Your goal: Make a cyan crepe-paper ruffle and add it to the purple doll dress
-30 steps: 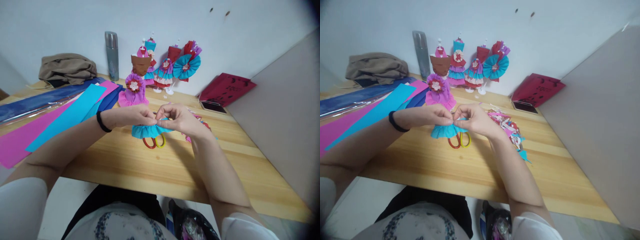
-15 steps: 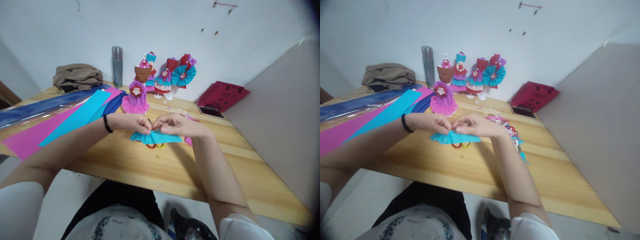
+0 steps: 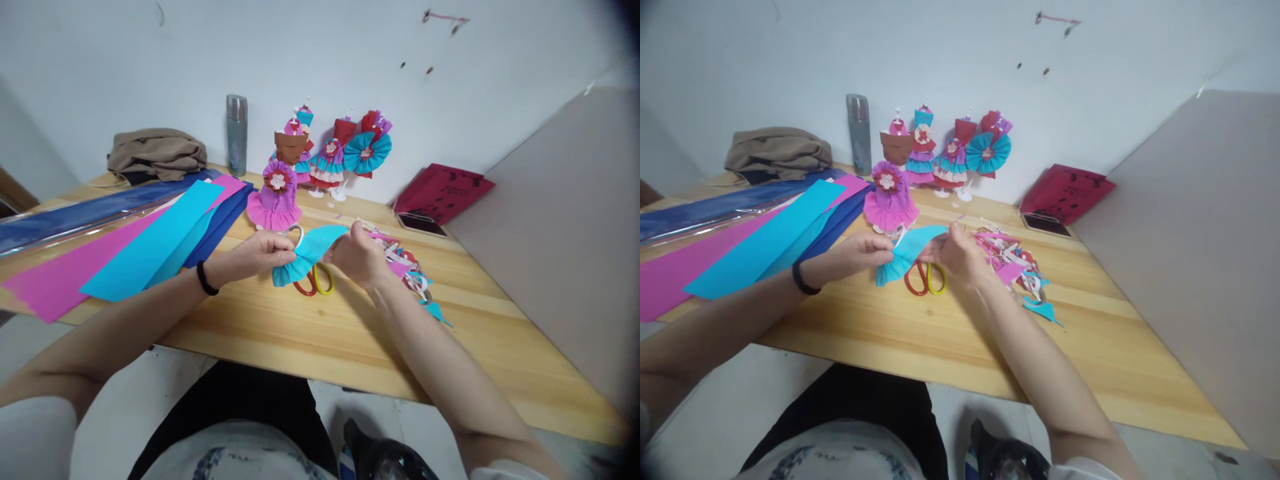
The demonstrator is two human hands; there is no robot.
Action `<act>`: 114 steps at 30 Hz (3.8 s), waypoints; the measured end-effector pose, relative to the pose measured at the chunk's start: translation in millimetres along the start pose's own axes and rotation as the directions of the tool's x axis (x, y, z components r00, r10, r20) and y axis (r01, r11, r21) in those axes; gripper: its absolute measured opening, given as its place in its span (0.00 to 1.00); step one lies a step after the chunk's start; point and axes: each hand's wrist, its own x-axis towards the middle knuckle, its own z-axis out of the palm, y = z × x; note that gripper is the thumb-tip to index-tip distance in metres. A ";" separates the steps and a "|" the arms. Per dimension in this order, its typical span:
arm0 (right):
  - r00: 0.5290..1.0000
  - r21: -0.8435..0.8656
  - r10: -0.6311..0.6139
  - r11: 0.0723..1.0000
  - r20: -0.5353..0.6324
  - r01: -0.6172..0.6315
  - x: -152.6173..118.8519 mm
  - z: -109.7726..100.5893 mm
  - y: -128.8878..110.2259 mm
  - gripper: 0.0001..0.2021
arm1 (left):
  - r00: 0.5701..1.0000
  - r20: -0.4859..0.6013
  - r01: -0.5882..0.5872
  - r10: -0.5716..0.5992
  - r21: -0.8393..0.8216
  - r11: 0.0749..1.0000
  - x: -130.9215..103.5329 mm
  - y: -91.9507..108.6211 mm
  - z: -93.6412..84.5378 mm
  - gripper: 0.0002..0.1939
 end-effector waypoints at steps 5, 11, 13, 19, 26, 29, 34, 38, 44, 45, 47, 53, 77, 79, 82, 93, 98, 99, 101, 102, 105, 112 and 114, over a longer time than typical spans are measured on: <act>1.000 0.169 -0.012 0.985 -0.028 0.017 -13.0 33.8 21.5 0.30 | 0.992 -0.121 0.014 -0.026 -0.098 0.995 -2.5 -4.8 5.3 0.18; 0.976 0.028 -0.092 0.995 -0.200 0.100 -21.6 52.6 21.5 0.21 | 0.987 -0.151 0.049 -0.061 -0.083 0.995 -4.5 -10.0 16.9 0.16; 0.972 0.019 -0.100 0.994 -0.211 0.107 -23.6 54.3 20.5 0.21 | 0.987 -0.136 0.069 -0.088 -0.144 0.987 -4.6 -14.3 20.8 0.17; 0.978 0.039 -0.107 0.992 -0.178 0.116 -28.6 53.4 22.5 0.20 | 0.982 0.120 0.188 -0.146 -0.563 0.805 -4.4 -29.5 23.6 0.17; 0.981 0.053 -0.101 0.992 -0.164 0.111 -28.1 51.2 31.2 0.18 | 0.961 0.231 0.273 -0.153 -0.693 0.668 -3.7 -33.5 25.0 0.20; 0.980 0.011 -0.137 0.990 -0.146 0.140 -28.8 51.9 31.0 0.19 | 0.965 0.200 0.261 -0.171 -0.649 0.715 -5.2 -30.2 25.5 0.20; 0.970 -0.121 -0.208 0.974 -0.129 0.193 -33.4 53.0 27.7 0.20 | 0.983 0.062 0.185 -0.174 -0.363 0.913 -5.3 -22.6 20.7 0.20; 0.900 -0.225 -0.395 0.909 -0.187 0.352 -38.0 47.9 24.3 0.21 | 0.997 0.042 0.064 -0.061 -0.092 0.994 -3.0 -18.1 13.3 0.16; 0.834 -0.493 -0.483 0.812 -0.267 0.312 -34.1 30.9 8.6 0.19 | 0.979 0.202 -0.054 0.008 0.223 0.973 -5.1 -8.0 5.6 0.11; 0.883 -0.491 -0.432 0.819 -0.186 0.297 -33.0 29.8 7.2 0.21 | 0.976 0.216 -0.065 0.008 0.257 0.964 -6.2 -4.8 5.6 0.11; 0.953 -0.415 -0.297 0.875 -0.058 0.247 -31.5 29.9 7.3 0.22 | 0.972 0.232 -0.092 0.017 0.316 0.944 -8.5 1.4 6.1 0.10; 0.994 -0.209 -0.095 0.972 0.058 0.105 -31.6 31.9 13.3 0.19 | 0.952 0.306 -0.128 0.002 0.393 0.911 -12.6 10.9 7.9 0.12; 0.996 -0.365 -0.064 0.930 -0.063 0.037 -37.5 44.0 11.9 0.11 | 0.955 0.290 0.050 -0.067 0.067 0.997 -3.8 -1.6 7.7 0.11; 0.988 -0.407 -0.110 0.912 -0.111 0.056 -39.8 47.6 11.0 0.08 | 0.954 0.292 0.051 -0.069 0.067 0.996 -2.9 -4.8 7.0 0.10; 0.971 -0.479 -0.192 0.872 -0.146 0.100 -44.1 54.4 8.6 0.06 | 0.957 0.276 0.062 -0.086 0.092 0.994 -2.3 -9.6 5.9 0.10; 0.957 -0.563 -0.260 0.814 -0.128 0.146 -48.9 62.2 9.3 0.04 | 0.967 0.244 0.056 -0.074 0.081 0.995 -2.7 -10.9 8.1 0.10; 0.959 -0.599 -0.273 0.782 -0.078 0.174 -49.6 63.5 9.2 0.05 | 0.970 0.236 0.052 -0.062 0.048 0.997 -1.8 -12.3 10.5 0.10; 0.958 -0.598 -0.277 0.782 -0.078 0.178 -49.6 63.4 9.4 0.05 | 0.970 0.236 0.049 -0.060 0.052 0.997 -1.8 -12.2 10.8 0.09; 0.954 -0.588 -0.285 0.788 -0.090 0.180 -49.4 63.0 10.0 0.05 | 0.970 0.233 0.049 -0.064 0.071 0.996 -1.8 -11.6 11.2 0.09; 0.952 -0.584 -0.290 0.791 -0.094 0.183 -49.4 62.7 10.2 0.05 | 0.971 0.230 0.047 -0.066 0.084 0.995 -1.8 -11.2 11.3 0.09; 0.953 -0.576 -0.288 0.797 -0.095 0.183 -49.2 62.0 10.2 0.05 | 0.975 0.216 0.025 -0.054 0.131 0.991 -2.0 -9.7 11.4 0.09; 0.949 -0.629 -0.287 0.764 -0.131 0.144 -48.8 62.6 7.7 0.04 | 0.976 0.218 -0.028 -0.023 0.226 0.974 -3.4 -6.6 11.4 0.09; 0.945 -0.654 -0.300 0.742 -0.129 0.147 -49.2 62.7 7.5 0.04 | 0.976 0.217 -0.018 -0.033 0.231 0.973 -3.5 -6.3 11.3 0.10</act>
